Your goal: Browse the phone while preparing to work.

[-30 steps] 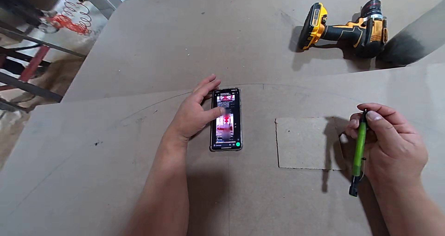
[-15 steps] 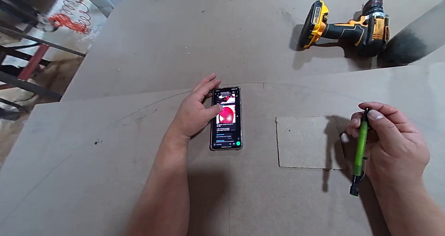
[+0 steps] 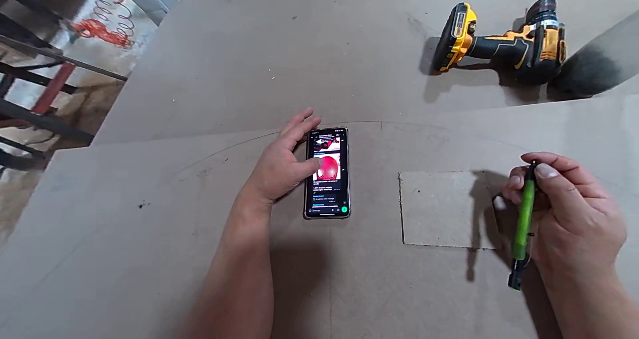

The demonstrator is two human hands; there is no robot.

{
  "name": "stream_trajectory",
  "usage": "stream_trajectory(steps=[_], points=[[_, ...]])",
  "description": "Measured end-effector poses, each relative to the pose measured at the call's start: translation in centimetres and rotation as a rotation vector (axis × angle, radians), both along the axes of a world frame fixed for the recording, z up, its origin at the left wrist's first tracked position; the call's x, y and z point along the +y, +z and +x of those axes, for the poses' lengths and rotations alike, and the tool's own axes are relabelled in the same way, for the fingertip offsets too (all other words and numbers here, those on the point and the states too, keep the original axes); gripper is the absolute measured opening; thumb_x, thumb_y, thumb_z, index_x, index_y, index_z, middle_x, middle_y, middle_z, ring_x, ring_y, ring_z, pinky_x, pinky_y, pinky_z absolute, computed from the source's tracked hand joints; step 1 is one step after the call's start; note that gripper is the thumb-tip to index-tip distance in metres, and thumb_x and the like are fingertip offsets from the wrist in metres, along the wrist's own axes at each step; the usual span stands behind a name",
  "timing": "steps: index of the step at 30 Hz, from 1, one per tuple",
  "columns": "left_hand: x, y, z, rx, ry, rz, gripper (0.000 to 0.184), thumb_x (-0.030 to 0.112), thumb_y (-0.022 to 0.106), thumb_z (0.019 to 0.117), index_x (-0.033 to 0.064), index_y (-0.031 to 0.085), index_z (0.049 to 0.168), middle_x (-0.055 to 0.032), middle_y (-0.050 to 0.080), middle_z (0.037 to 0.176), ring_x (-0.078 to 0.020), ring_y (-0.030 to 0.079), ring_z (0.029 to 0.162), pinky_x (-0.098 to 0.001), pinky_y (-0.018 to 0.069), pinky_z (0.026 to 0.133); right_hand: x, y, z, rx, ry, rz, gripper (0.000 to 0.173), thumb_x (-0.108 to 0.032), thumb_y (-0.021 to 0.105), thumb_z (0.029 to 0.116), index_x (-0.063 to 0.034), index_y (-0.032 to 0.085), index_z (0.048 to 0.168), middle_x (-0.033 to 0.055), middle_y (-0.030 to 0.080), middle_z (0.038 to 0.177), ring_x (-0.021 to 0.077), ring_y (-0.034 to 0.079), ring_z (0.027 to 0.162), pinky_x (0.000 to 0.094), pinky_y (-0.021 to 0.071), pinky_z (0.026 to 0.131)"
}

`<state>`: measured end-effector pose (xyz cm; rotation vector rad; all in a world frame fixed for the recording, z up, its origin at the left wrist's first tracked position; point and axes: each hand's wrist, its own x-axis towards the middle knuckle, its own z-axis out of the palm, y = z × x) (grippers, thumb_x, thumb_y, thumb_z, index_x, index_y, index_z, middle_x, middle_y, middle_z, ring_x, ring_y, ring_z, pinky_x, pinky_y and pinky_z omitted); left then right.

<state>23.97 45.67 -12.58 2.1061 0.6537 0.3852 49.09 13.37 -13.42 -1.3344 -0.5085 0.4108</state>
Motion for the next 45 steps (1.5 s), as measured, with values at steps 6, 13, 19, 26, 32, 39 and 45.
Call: stream_trajectory(steps=[6, 13, 19, 26, 32, 39, 45], points=[[0.13, 0.01, -0.04, 0.005, -0.001, 0.001, 0.072, 0.020, 0.075, 0.0802, 0.0216, 0.054, 0.149, 0.0036, 0.029, 0.168, -0.0146, 0.048, 0.141, -0.0401, 0.0491, 0.111, 0.08, 0.10, -0.02, 0.002, -0.004, -0.012, 0.024, -0.017, 0.046, 0.1071, -0.0122, 0.067, 0.118, -0.0041, 0.067, 0.086, 0.0061, 0.065, 0.070, 0.0205, 0.0579, 0.064], [0.04, -0.03, -0.11, -0.005, 0.004, -0.001, 0.072, 0.021, 0.076, 0.0810, 0.0219, 0.054, 0.150, 0.0032, 0.030, 0.168, -0.0153, 0.045, 0.144, -0.0400, 0.0470, 0.113, 0.03, 0.02, -0.02, -0.002, 0.002, -0.013, 0.023, -0.018, 0.047, 0.1068, -0.0121, 0.066, 0.119, -0.0033, 0.067, 0.086, 0.0062, 0.064, 0.070, 0.0199, 0.0568, 0.063], [0.39, -0.18, -0.16, -0.037, -0.004, -0.016, 0.066, 0.022, 0.071, 0.0874, 0.0220, 0.053, 0.151, 0.0045, 0.033, 0.166, -0.0155, 0.048, 0.141, -0.0390, 0.0480, 0.112, -0.05, -0.11, 0.17, -0.007, 0.001, -0.004, 0.024, -0.019, 0.047, 0.1068, -0.0122, 0.067, 0.118, -0.0027, 0.067, 0.085, 0.0068, 0.064, 0.069, 0.0206, 0.0574, 0.063], [-0.46, -0.34, 0.55, 0.006, 0.076, 0.023, 0.065, 0.028, 0.077, 0.0848, 0.0230, 0.057, 0.147, 0.0045, 0.035, 0.165, -0.0142, 0.048, 0.140, -0.0396, 0.0481, 0.111, -0.06, -0.02, 0.16, -0.002, 0.007, 0.008, 0.024, -0.017, 0.047, 0.1066, -0.0115, 0.067, 0.118, -0.0023, 0.066, 0.084, 0.0070, 0.063, 0.068, 0.0208, 0.0573, 0.063], [0.14, -0.22, 0.06, -0.067, 0.033, -0.060, 0.062, 0.003, 0.060, 0.0851, 0.0194, 0.059, 0.145, 0.0051, 0.037, 0.164, -0.0165, 0.051, 0.138, -0.0393, 0.0498, 0.109, -0.04, -0.05, 0.06, 0.006, 0.004, 0.003, 0.024, -0.018, 0.047, 0.1065, -0.0118, 0.067, 0.118, -0.0024, 0.066, 0.085, 0.0074, 0.063, 0.069, 0.0214, 0.0571, 0.064], [0.08, -0.10, 0.04, -0.096, 0.027, -0.067, 0.060, 0.002, 0.058, 0.0863, 0.0148, 0.058, 0.145, 0.0016, 0.039, 0.163, -0.0169, 0.052, 0.138, -0.0377, 0.0497, 0.110, -0.02, 0.07, 0.05, 0.003, -0.011, -0.015, 0.024, -0.018, 0.047, 0.1067, -0.0125, 0.067, 0.118, -0.0032, 0.067, 0.085, 0.0064, 0.064, 0.069, 0.0205, 0.0571, 0.062], [0.03, -0.23, 0.12, -0.076, 0.034, -0.052, 0.061, 0.009, 0.066, 0.0873, 0.0170, 0.057, 0.147, 0.0028, 0.038, 0.164, -0.0163, 0.051, 0.138, -0.0378, 0.0497, 0.110, -0.02, 0.04, 0.06, -0.001, -0.002, -0.005, 0.024, -0.017, 0.047, 0.1068, -0.0116, 0.067, 0.118, -0.0028, 0.067, 0.085, 0.0067, 0.064, 0.070, 0.0207, 0.0571, 0.064]])
